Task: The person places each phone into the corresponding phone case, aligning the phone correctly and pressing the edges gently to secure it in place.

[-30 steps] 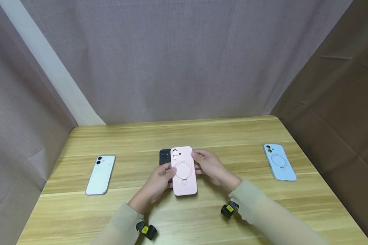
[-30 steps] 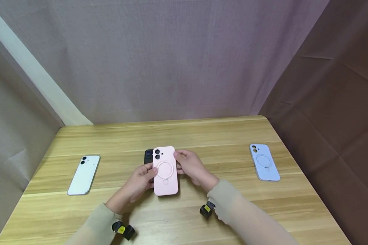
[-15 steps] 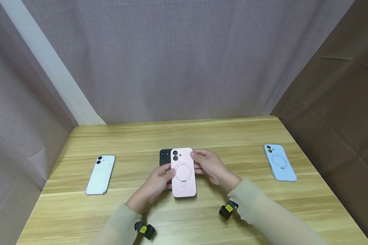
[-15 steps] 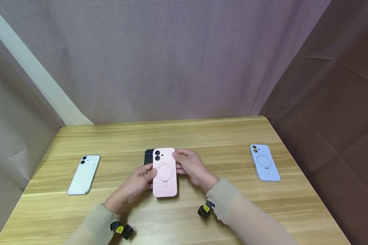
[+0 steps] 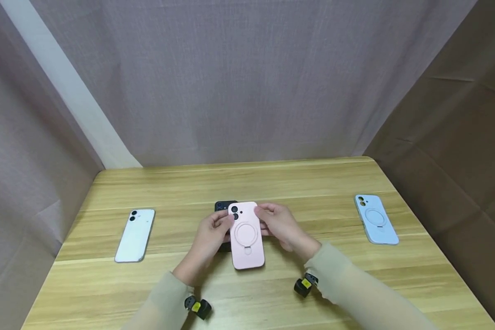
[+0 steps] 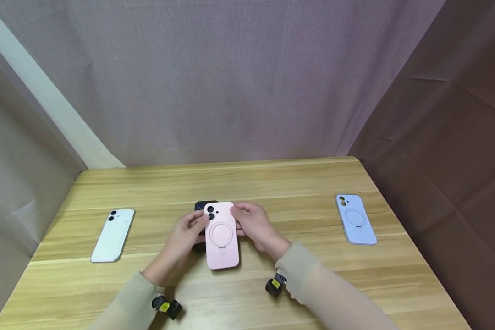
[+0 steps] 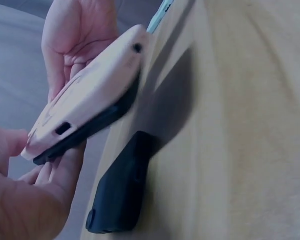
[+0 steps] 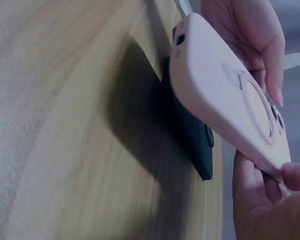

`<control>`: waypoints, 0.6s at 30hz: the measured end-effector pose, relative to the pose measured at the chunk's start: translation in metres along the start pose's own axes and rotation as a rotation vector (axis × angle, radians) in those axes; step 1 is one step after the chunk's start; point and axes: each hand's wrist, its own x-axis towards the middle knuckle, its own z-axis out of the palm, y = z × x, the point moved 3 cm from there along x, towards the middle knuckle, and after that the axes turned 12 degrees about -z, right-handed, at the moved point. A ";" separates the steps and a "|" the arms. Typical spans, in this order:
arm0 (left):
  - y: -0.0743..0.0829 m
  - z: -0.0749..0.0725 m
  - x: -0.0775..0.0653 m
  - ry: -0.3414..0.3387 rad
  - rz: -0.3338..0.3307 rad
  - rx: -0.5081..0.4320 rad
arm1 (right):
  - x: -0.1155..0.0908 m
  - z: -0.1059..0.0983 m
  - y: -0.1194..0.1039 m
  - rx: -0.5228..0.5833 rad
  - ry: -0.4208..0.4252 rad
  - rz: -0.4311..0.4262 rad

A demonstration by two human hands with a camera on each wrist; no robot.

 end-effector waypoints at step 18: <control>0.002 -0.007 0.001 0.094 0.003 -0.033 | -0.005 0.008 -0.003 0.032 -0.067 0.000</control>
